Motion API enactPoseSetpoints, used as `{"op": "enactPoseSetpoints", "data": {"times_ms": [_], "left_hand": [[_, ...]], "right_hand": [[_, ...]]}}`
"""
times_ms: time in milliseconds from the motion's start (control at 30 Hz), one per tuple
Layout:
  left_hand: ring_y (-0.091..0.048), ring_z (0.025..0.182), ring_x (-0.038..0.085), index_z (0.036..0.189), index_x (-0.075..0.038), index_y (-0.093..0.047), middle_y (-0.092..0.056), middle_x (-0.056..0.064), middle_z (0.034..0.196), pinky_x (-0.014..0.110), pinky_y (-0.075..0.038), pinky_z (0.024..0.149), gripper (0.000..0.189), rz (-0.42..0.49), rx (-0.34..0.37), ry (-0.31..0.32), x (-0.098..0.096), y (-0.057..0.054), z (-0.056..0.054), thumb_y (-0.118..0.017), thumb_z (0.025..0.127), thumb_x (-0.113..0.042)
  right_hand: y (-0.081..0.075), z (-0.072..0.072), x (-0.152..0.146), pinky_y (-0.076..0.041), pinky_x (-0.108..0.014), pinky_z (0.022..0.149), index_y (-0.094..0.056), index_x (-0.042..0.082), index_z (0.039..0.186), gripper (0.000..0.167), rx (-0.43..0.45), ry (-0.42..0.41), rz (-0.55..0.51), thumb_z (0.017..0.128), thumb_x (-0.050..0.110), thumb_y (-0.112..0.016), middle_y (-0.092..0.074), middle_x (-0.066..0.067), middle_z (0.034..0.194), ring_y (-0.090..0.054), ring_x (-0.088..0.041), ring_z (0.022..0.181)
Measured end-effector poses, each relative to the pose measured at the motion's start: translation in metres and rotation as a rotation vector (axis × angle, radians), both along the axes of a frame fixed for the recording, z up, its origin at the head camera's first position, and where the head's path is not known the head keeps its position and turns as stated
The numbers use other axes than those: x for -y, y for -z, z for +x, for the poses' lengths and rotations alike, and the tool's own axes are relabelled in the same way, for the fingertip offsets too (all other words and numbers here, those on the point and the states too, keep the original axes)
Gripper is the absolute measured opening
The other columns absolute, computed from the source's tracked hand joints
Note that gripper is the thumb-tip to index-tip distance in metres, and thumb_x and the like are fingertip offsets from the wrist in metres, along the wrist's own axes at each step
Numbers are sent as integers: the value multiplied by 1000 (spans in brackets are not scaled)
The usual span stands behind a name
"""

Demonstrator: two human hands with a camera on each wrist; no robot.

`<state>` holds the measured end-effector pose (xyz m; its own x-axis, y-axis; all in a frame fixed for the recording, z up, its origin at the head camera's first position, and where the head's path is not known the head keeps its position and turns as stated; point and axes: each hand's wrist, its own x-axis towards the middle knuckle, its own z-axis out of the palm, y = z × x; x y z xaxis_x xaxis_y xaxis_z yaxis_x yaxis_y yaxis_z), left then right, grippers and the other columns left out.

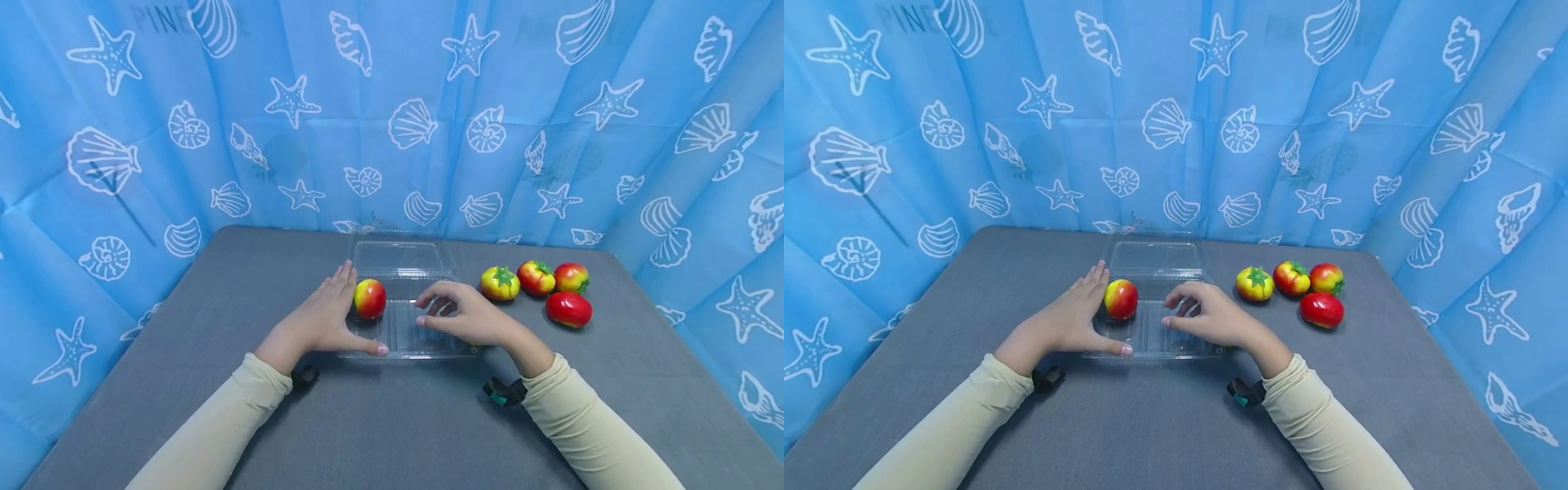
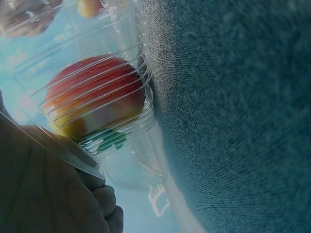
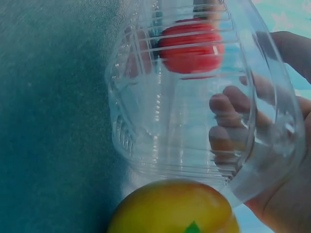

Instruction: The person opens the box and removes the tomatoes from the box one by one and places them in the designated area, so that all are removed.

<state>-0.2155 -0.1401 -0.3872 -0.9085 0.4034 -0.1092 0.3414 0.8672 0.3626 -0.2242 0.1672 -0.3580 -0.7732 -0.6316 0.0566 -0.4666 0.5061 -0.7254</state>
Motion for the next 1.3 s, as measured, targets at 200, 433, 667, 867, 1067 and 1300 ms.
{"op": "enactPoseSetpoints", "data": {"times_ms": [200, 433, 667, 867, 1067, 1300], "left_hand": [[3, 168, 31, 172, -10, -4, 5, 11, 180, 54, -13, 135, 154, 8, -5, -2, 1, 1, 1, -63, 62, -101], [0, 168, 32, 171, -9, -7, 3, 11, 181, 54, -14, 135, 154, 1, -21, 3, -1, 4, 0, -64, 62, -100], [1, 168, 33, 172, -9, -5, 6, 9, 181, 55, -14, 134, 152, -11, -20, 13, -2, 7, 0, -65, 64, -99], [2, 168, 33, 171, -9, -4, 8, 10, 180, 55, -13, 135, 152, -22, -32, 23, -2, 8, 0, -61, 65, -101], [3, 168, 33, 171, -9, -4, 9, 10, 180, 55, -12, 135, 151, -21, -34, 33, -2, 5, 0, -61, 66, -100], [2, 168, 35, 171, -6, -7, 8, 12, 180, 56, -12, 134, 151, -8, -54, 36, 2, 1, 2, -62, 66, -99]], "right_hand": [[-2, 3, 6, -60, -46, 97, -71, 11, 126, 35, -13, 13, -12, 97, 29, -78, -73, -10, 126, -69, -19, 108], [2, 3, 22, -60, -51, 99, -70, 14, 127, 33, -52, 47, -56, 98, 27, -77, -71, -9, 128, -68, -26, 112], [2, 4, 54, -59, -54, 102, -67, 9, 134, 41, -81, 122, -121, 97, 23, -77, -68, -9, 135, -67, -36, 122], [6, -2, 75, -59, -53, 104, -65, 6, 140, 48, -82, 122, -102, 98, 24, -77, -66, -11, 140, -63, -36, 130], [11, -9, 85, -58, -53, 106, -62, 9, 146, 53, -54, 103, -42, 97, 23, -78, -64, -10, 143, -62, -31, 130], [13, -11, 93, -60, -49, 104, -57, 11, 153, 62, -90, 60, 56, 97, 25, -80, -60, -10, 150, -61, -28, 127]]}}
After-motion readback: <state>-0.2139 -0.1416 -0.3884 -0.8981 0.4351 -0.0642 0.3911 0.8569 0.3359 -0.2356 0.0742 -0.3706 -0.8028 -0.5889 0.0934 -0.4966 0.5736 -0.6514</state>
